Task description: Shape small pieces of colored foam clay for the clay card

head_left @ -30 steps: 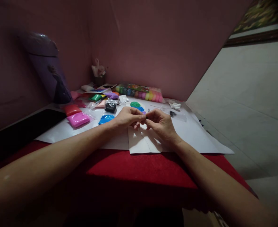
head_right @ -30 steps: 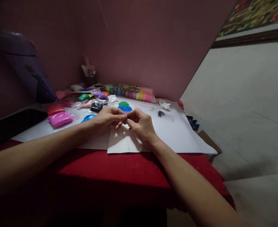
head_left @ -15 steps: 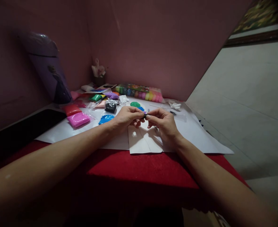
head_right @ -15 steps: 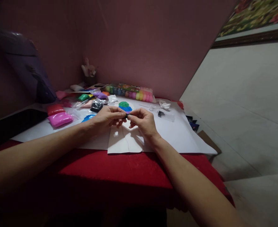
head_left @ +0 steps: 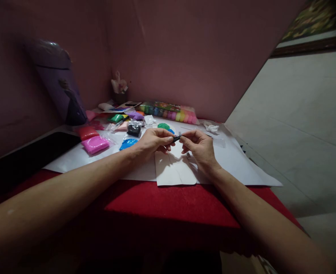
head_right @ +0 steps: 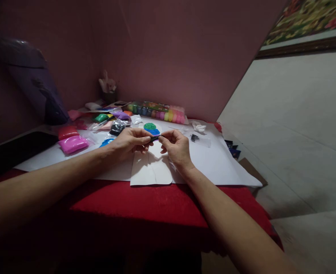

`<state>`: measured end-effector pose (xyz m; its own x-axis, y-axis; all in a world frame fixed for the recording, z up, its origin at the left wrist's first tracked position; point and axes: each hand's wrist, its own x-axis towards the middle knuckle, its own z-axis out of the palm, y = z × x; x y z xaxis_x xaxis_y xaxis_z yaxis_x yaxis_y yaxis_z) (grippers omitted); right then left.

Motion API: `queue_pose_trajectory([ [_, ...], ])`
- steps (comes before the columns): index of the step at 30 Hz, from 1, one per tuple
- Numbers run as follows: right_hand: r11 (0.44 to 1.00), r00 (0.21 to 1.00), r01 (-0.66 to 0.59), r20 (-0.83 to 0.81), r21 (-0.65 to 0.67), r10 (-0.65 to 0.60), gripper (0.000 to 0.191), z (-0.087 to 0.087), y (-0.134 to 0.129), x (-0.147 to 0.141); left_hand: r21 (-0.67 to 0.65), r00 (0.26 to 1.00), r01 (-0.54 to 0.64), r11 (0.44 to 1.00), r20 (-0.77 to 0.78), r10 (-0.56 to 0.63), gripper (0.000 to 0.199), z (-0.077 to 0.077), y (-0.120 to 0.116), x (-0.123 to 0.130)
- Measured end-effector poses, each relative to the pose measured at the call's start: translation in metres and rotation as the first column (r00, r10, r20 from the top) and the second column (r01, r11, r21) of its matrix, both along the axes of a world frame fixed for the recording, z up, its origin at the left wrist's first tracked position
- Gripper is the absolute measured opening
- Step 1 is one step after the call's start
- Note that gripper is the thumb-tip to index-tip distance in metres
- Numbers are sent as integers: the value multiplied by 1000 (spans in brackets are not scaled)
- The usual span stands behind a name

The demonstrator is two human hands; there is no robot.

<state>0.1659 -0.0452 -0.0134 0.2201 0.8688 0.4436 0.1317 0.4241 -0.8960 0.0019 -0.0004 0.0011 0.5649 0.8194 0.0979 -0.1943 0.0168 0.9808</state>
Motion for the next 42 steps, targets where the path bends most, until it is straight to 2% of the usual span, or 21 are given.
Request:
queue_pose_trajectory([
  [7,993,993,-113,25,-17,113,21,-1,-1,-2,15,1000,-18,1000,6,18,7,2,-4,2],
  [12,980,979,-198,39,-26,199,24,1,-6,-5,24,999,-22,999,-45,23,7,0,-3,2],
  [17,979,974,-201,104,-18,202,19,0,-7,-5,72,997,38,997,-73,-32,12,-3,-1,0],
  [22,986,969,-166,186,-2,164,14,-2,-8,-5,91,997,12,996,-74,-5,13,-2,-2,0],
  [28,980,968,-199,158,2,196,14,-2,-8,-5,78,996,16,997,-86,-9,16,1,-3,1],
  [33,986,975,-165,153,17,161,12,-2,-7,-5,41,998,18,999,-68,-15,18,0,-4,0],
  [38,984,978,-175,119,16,172,18,0,-6,-4,24,997,43,999,-71,-41,9,0,-4,0],
  [42,981,976,-192,108,-4,191,20,0,-6,-4,14,996,15,1000,-90,-13,3,1,-4,0],
])
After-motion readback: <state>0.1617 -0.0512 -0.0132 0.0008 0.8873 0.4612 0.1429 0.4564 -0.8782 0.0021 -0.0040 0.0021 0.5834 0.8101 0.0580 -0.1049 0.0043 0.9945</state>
